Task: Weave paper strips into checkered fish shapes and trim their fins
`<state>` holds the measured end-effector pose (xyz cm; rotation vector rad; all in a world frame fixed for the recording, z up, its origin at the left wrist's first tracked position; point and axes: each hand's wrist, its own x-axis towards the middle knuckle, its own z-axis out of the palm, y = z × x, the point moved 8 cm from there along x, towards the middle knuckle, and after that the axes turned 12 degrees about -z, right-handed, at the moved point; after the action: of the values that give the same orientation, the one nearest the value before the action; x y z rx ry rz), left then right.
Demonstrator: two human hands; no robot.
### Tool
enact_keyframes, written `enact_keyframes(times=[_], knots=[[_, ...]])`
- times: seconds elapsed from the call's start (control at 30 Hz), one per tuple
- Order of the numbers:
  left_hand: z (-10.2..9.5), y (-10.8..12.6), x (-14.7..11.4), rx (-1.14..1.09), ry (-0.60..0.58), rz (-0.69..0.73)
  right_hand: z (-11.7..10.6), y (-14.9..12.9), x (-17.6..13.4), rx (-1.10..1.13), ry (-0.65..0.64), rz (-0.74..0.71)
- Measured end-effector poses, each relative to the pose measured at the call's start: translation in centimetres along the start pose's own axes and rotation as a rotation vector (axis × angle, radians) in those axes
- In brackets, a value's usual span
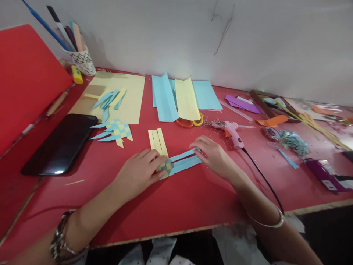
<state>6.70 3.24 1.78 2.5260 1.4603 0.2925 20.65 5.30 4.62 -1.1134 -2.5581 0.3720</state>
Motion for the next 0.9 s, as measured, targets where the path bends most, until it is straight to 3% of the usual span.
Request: enact_keyframes(times=[0.3,0.57,0.73,0.8,0.9], knots=[[0.0,0.0,0.0,-0.002,0.015,0.005,-0.3,0.6,0.2,-0.011,0.050,0.033],[-0.1,-0.1,0.1,-0.041,0.009,-0.019,0.2,1.5,0.0,-0.136,-0.026,-0.004],[-0.1,-0.2,0.2,-0.034,0.000,-0.038,-1.9,1.2,-0.2,-0.231,0.145,-0.012],[-0.2,-0.1,0.1,-0.030,0.015,-0.032,-1.5,-0.2,0.0,-0.220,0.106,-0.073],[-0.4,0.1,0.1,-0.043,0.032,-0.014,0.6,-2.8,0.4,-0.201,-0.064,-0.220]])
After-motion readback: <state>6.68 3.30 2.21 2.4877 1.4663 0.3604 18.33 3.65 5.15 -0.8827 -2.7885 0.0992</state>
